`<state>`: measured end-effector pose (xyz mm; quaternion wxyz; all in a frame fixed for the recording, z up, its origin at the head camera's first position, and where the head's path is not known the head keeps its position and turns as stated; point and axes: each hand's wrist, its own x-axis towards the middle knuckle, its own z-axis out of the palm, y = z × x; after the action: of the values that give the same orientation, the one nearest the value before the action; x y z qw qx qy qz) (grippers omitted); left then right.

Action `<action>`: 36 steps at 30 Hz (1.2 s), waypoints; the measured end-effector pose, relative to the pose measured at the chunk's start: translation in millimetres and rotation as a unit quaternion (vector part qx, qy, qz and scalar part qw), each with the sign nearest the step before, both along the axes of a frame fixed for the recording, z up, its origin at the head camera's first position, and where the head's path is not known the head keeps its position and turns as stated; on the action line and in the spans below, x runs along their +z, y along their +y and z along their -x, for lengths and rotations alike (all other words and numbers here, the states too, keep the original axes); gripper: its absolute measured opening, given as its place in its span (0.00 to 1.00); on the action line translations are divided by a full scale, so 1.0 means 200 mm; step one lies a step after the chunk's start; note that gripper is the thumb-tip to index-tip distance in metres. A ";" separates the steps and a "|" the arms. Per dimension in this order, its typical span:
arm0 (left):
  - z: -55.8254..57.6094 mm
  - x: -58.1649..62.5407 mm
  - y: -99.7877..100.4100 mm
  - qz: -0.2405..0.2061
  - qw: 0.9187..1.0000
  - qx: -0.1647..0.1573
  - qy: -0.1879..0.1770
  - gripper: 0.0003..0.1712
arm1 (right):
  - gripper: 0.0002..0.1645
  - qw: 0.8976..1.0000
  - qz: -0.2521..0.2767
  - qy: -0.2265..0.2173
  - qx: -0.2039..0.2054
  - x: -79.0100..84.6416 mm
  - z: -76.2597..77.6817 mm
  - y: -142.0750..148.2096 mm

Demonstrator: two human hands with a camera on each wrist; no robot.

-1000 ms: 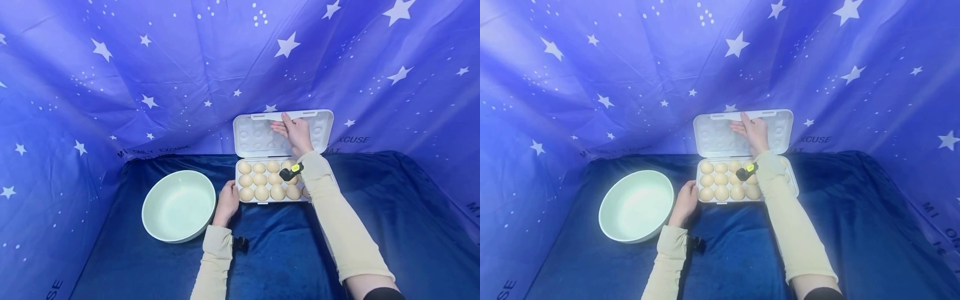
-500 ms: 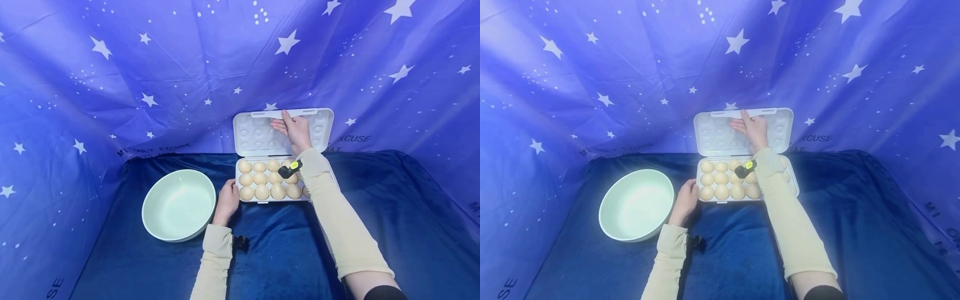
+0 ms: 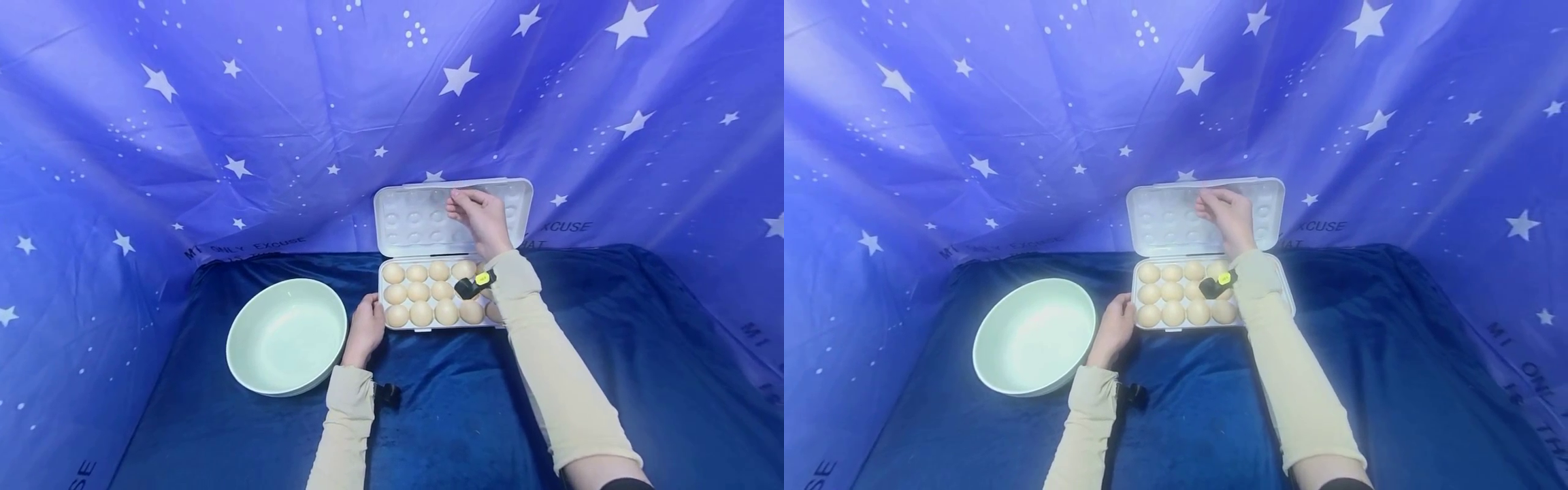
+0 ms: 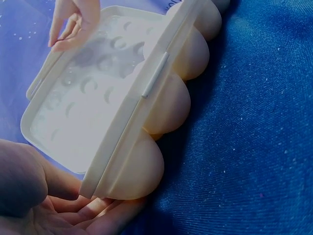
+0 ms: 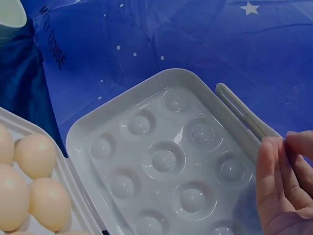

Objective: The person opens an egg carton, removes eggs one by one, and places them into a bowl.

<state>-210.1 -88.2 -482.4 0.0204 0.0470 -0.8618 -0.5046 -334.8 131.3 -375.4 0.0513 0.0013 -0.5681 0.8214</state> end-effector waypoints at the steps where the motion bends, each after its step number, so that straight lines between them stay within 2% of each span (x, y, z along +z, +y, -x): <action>1: 0.00 0.00 0.00 0.001 1.000 0.000 0.001 0.19 | 0.19 1.000 -0.005 0.002 0.000 0.00 -0.01 0.00; 9: 0.01 -0.02 -0.01 0.002 1.000 -0.003 0.013 0.18 | 0.14 0.999 -0.041 0.001 -0.003 -0.05 -0.12 0.02; 18: 0.01 -0.02 -0.01 -0.005 1.000 -0.003 0.001 0.19 | 0.08 0.999 -0.038 -0.007 0.006 -0.17 -0.27 0.02; 23: 0.01 -0.03 -0.01 -0.012 1.000 -0.006 0.007 0.19 | 0.14 0.998 -0.060 -0.009 -0.003 -0.22 -0.37 0.01; 29: 0.01 -0.03 0.00 -0.018 1.000 -0.007 0.014 0.20 | 0.08 0.997 -0.078 -0.010 -0.012 -0.26 -0.48 -0.01; 36: 0.01 -0.02 0.01 -0.022 1.000 0.000 0.015 0.19 | 0.16 0.994 -0.107 -0.023 -0.019 -0.32 -0.59 -0.03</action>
<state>-211.6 -86.6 -486.1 0.0324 0.0394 -0.8503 -0.5238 -216.8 124.4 -438.8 0.0533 -0.0226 -0.6538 0.7544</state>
